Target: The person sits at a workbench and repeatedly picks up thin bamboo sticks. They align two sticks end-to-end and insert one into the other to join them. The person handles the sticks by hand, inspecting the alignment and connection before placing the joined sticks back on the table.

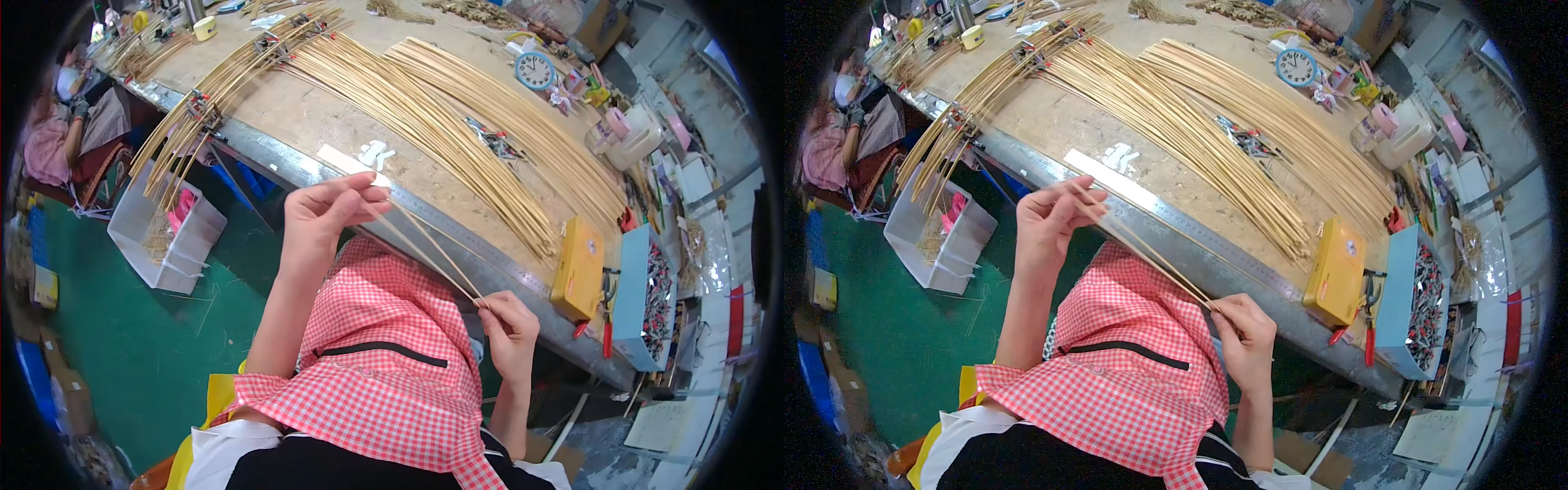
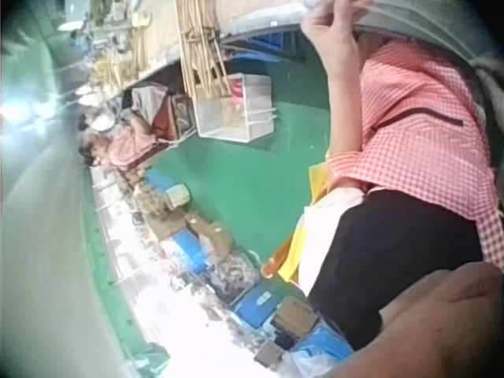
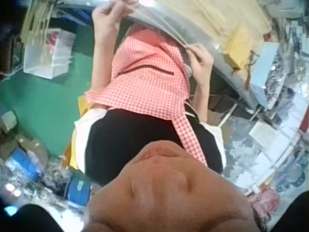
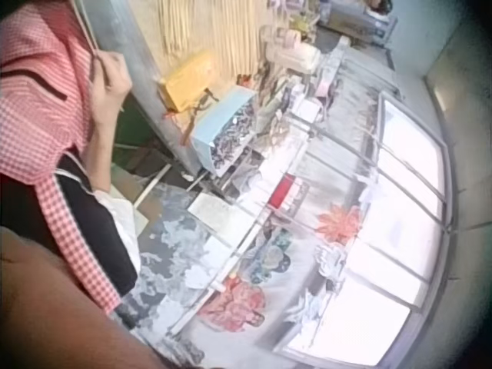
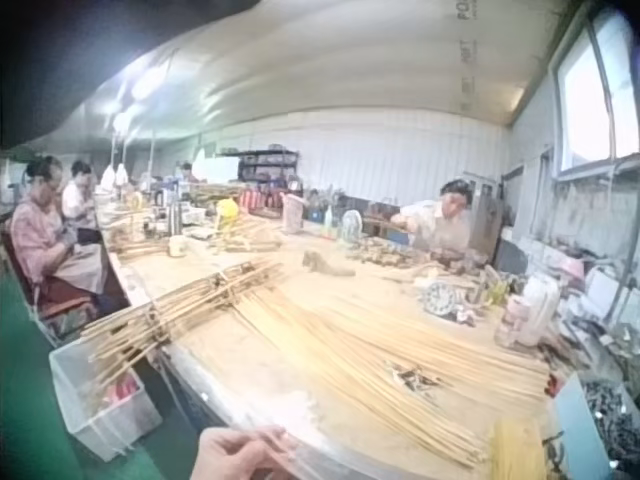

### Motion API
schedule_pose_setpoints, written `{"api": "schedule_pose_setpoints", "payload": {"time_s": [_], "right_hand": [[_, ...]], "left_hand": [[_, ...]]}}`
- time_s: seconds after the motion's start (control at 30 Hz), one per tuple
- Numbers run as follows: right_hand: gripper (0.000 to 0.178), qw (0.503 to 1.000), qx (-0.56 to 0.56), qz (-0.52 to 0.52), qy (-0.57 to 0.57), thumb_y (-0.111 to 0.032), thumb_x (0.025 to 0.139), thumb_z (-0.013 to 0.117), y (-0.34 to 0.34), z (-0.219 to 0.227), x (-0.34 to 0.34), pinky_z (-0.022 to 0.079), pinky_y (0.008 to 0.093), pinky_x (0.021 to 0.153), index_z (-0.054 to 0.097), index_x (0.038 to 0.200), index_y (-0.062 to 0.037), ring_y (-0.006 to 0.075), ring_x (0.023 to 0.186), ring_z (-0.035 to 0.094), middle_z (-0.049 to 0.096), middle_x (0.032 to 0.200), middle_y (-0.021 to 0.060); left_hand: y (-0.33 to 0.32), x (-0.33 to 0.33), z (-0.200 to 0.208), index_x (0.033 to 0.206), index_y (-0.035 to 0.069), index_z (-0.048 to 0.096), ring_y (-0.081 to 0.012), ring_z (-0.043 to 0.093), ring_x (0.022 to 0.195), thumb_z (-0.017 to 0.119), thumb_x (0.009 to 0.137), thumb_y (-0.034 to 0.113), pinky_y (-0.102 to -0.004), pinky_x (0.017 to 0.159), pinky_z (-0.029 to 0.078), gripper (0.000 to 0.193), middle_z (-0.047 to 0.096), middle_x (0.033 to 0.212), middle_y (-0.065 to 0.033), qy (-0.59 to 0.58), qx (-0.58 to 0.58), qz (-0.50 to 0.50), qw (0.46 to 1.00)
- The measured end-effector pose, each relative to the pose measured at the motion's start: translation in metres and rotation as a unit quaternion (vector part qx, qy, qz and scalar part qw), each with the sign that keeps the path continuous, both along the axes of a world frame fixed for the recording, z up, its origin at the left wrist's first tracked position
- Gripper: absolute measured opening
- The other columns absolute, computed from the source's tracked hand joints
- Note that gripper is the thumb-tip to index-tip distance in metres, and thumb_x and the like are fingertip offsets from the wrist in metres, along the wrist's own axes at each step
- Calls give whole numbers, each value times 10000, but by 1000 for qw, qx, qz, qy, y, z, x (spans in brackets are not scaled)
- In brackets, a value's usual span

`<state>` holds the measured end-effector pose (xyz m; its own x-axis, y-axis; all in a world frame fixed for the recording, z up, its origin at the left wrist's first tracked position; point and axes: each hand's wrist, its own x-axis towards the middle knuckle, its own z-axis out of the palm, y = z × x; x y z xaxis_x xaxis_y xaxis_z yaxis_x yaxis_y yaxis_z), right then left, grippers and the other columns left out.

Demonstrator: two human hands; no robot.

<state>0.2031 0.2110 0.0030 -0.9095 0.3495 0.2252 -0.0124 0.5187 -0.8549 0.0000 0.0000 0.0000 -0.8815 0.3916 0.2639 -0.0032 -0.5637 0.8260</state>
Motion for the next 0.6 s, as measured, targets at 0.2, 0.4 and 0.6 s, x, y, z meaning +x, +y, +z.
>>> {"api": "schedule_pose_setpoints", "payload": {"time_s": [0.2, 0.4, 0.6], "right_hand": [[197, 998, 44, -31, 38, 97, 780, 579, -3, -1, 2, 475, 267, 633, 656, 950, 34, 199, 685, 605, 619, 809, 139], [304, 978, 162, -107, 77, 121, 775, 558, 3, 9, 6, 458, 267, 635, 644, 1050, 25, 210, 699, 578, 573, 812, 133], [372, 985, 155, -43, 58, 143, 735, 555, -7, 9, 7, 453, 281, 630, 637, 1076, 20, 225, 706, 567, 538, 840, 139]], "left_hand": [[-5, -8, -7, 1043, -101, 602, -258, 692, 815, 594, 903, 112, -353, 743, 592, 255, 676, 891, -201, 7, 21, 4, 1000], [0, -9, -15, 1044, -97, 603, -271, 692, 802, 609, 894, 127, -369, 738, 594, 270, 675, 901, -212, 4, 31, -15, 999], [2, -8, -19, 1068, -98, 595, -295, 691, 810, 609, 893, 141, -376, 726, 599, 297, 672, 915, -222, 24, 26, -35, 999]]}}
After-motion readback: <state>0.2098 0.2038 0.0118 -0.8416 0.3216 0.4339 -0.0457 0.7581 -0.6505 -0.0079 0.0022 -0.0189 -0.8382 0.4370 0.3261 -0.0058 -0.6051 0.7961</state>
